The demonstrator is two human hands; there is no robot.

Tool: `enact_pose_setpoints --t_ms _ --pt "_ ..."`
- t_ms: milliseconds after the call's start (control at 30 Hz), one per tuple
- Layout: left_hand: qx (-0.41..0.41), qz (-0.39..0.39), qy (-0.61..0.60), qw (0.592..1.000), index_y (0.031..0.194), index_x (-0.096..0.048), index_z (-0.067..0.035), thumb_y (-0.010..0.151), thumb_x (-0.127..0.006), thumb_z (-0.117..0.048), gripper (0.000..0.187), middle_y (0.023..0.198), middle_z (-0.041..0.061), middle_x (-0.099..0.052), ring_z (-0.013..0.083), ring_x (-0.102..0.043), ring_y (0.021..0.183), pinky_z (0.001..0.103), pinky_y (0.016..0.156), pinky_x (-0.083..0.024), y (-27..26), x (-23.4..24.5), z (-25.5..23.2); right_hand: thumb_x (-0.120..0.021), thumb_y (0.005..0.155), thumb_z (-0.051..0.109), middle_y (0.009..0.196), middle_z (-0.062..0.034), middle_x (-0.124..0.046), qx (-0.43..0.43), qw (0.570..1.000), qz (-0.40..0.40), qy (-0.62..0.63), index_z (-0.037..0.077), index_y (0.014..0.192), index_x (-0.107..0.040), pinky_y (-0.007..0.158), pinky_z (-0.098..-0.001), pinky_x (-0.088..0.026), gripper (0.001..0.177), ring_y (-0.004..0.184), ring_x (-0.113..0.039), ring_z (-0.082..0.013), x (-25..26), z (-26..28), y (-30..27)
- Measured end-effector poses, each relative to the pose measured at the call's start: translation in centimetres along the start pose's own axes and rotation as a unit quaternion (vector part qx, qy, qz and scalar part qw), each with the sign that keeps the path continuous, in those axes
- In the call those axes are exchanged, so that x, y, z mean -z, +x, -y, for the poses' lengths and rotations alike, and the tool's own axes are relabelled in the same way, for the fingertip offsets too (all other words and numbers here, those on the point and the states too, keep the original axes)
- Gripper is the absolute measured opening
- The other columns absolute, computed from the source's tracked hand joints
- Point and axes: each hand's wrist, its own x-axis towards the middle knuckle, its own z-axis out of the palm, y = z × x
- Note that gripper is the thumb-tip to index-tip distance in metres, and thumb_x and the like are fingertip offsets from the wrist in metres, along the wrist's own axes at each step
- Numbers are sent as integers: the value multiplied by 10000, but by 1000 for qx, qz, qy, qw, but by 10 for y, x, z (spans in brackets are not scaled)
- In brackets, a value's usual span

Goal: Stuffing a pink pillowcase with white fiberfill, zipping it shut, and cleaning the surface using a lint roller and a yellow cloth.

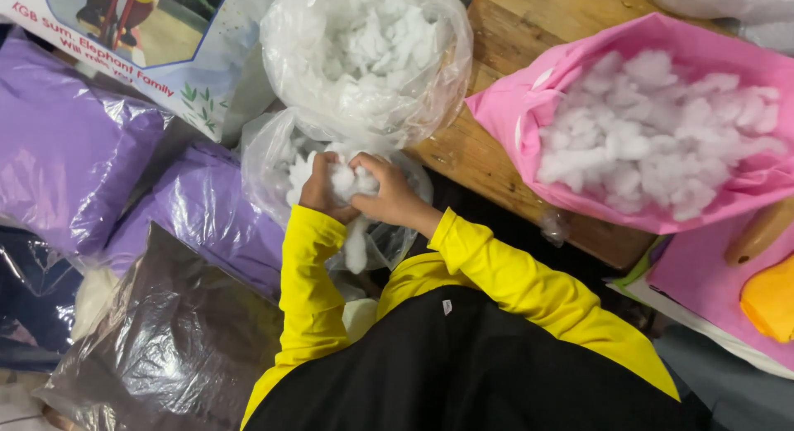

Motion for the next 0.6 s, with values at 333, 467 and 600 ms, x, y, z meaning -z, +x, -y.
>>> enact_pose_setpoints --t_ms 333,467,600 --pt "34 -26 131 990 1263 -476 -276 753 -834 -89 650 1325 133 -603 382 -597 1267 512 1108 -474 79 -15 130 -678 748 32 666 65 -458 -51 971 -3 234 159 793 -564 516 -248 -383 177 607 -474 -79 37 54 -22" --pt "77 -41 190 978 1479 -361 -261 747 -895 -179 910 1515 219 -373 487 -535 1307 572 1122 -475 60 -6 109 -626 709 -26 698 93 -429 -61 928 -3 369 146 802 -525 484 -239 -429 220 605 -500 -47 76 72 -37" --pt "-205 -184 164 947 1295 -625 99 861 -830 -308 630 1114 346 -659 516 -691 904 566 696 -607 -31 14 -19 -693 665 -44 741 -31 -572 -21 880 -18 474 79 918 -556 479 -269 -479 313 629 -607 -122 120 75 -76"
